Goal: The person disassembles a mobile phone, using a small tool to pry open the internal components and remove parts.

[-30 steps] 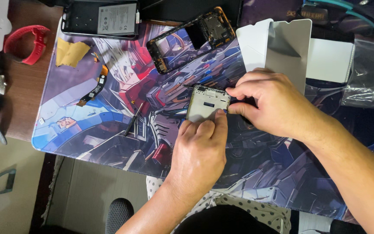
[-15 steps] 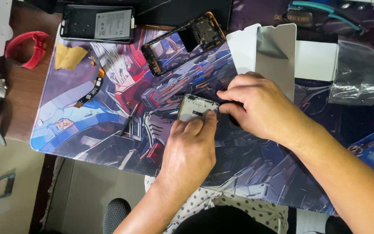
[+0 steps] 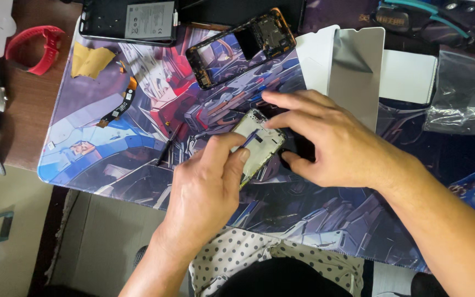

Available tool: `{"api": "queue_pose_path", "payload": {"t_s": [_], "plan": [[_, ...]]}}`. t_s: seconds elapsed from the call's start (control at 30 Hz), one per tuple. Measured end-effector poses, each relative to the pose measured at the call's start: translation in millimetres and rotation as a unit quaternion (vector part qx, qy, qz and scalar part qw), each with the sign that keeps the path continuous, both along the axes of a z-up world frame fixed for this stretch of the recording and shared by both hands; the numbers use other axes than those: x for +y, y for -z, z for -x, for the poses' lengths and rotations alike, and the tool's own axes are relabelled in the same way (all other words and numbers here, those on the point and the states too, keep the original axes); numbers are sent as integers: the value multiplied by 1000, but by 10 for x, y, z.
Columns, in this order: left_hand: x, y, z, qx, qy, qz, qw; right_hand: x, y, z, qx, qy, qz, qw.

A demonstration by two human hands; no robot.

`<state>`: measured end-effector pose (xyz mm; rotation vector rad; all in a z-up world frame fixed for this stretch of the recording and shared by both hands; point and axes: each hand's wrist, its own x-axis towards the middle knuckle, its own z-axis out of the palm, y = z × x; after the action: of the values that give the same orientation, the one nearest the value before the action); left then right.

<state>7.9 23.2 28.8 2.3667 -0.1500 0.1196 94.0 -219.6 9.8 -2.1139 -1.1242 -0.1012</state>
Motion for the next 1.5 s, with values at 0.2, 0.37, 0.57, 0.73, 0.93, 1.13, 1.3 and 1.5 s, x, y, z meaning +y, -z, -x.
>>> {"api": "queue_pose_path", "payload": {"t_s": [0.2, 0.37, 0.57, 0.73, 0.93, 1.13, 1.3, 1.5], "plan": [[30, 2, 122, -19, 4, 54, 998, 157, -3, 9, 137, 21, 61, 988], [50, 86, 126, -68, 27, 21, 997, 185, 16, 18, 96, 6, 28, 995], [69, 80, 89, -49, 68, -31, 996, 171, -5, -38, 106, -13, 88, 990], [69, 93, 98, -90, 105, -24, 990, 173, 9, -83, 116, -27, 96, 988], [3, 155, 113, -99, 97, -63, 988, 161, 47, -155, 112, -26, 95, 989], [4, 201, 90, -76, 115, -55, 989, 162, 89, -274, 125, -46, 104, 986], [-18, 218, 85, -73, 116, -62, 989, 231, -4, -325, 194, -16, 146, 970], [-43, 229, 47, -82, 117, -64, 988, 313, -165, -302, 246, 40, 202, 947]]}}
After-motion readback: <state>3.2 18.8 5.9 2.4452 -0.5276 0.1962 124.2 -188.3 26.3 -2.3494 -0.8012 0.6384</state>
